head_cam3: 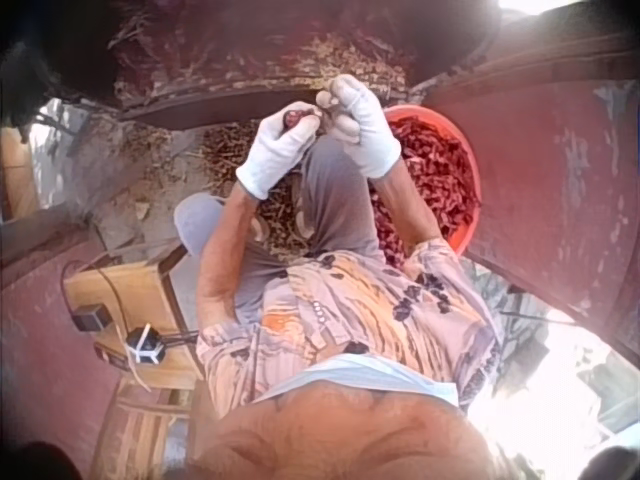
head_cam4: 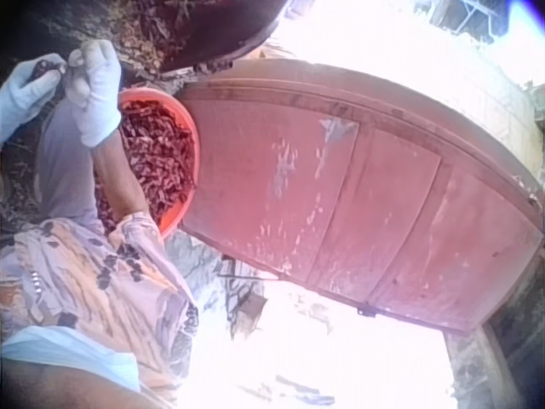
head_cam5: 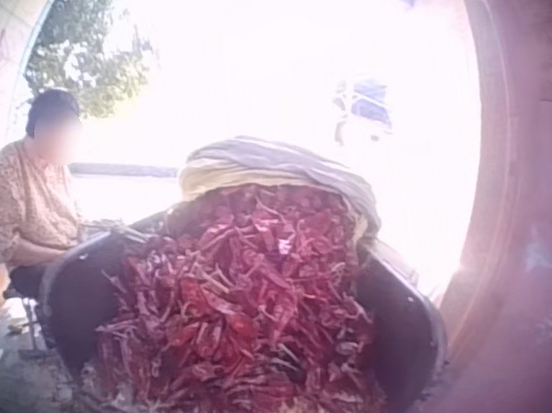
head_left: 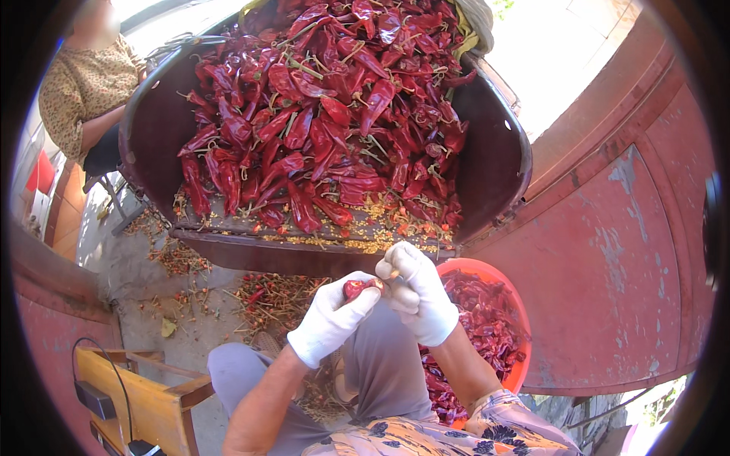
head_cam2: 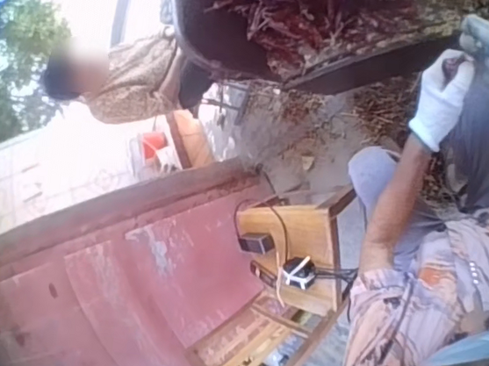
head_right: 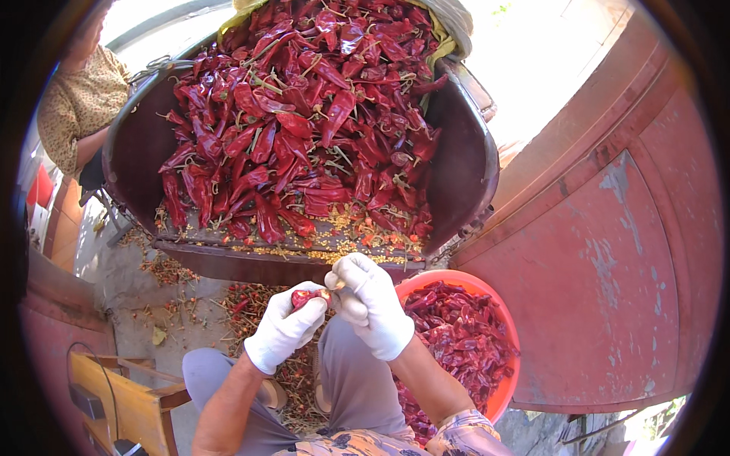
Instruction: The person removes the stems and seeds from dried red peppers by hand while wearing gloves.
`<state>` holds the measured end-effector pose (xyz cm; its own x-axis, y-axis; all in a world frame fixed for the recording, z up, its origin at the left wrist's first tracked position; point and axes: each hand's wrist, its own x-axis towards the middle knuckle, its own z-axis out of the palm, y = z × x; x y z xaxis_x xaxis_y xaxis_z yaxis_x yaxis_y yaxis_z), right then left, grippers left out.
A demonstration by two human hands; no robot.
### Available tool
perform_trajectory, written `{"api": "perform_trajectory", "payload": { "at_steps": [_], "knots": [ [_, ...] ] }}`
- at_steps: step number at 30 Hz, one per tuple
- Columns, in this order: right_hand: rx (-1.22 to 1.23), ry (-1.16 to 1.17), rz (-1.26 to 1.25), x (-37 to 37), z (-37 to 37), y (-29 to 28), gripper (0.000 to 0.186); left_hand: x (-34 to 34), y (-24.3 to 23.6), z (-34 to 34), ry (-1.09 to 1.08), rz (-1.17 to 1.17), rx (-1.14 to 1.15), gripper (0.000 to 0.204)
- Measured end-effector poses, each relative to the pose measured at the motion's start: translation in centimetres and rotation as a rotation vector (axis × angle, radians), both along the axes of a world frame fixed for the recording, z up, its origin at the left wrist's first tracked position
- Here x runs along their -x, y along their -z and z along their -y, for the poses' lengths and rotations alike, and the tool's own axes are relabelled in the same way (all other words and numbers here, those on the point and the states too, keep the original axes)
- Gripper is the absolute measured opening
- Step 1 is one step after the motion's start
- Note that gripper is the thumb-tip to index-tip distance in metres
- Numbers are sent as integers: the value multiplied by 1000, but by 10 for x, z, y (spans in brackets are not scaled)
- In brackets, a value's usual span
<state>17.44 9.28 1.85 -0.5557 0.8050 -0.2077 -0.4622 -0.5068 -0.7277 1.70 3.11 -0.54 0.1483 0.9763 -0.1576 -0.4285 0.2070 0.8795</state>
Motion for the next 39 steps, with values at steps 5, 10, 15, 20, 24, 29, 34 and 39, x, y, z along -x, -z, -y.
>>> {"api": "perform_trajectory", "payload": {
  "at_steps": [5,10,15,20,24,29,34,39],
  "knots": [
    [-57,-21,176,0,-1,-1,32,5,-6,-1,-159,118,19,22],
    [-987,-147,902,-31,-16,-7,26,23,4,-13,-400,212,-33,15],
    [-1253,404,1502,-46,-82,13,20,6,5,-13,-385,76,131,23],
    [-1254,392,1635,-29,-95,12,15,2,10,-16,-333,172,172,12],
    [-1133,434,1228,-18,-88,5,17,-2,12,-20,-387,86,108,26],
    [-1198,333,1014,18,-31,8,20,-2,21,-24,-317,169,28,41],
    [-1331,125,977,32,-7,16,25,-2,30,-27,-524,333,11,27],
    [-833,191,772,14,-18,13,26,3,15,-20,-401,359,101,29]
  ]
}}
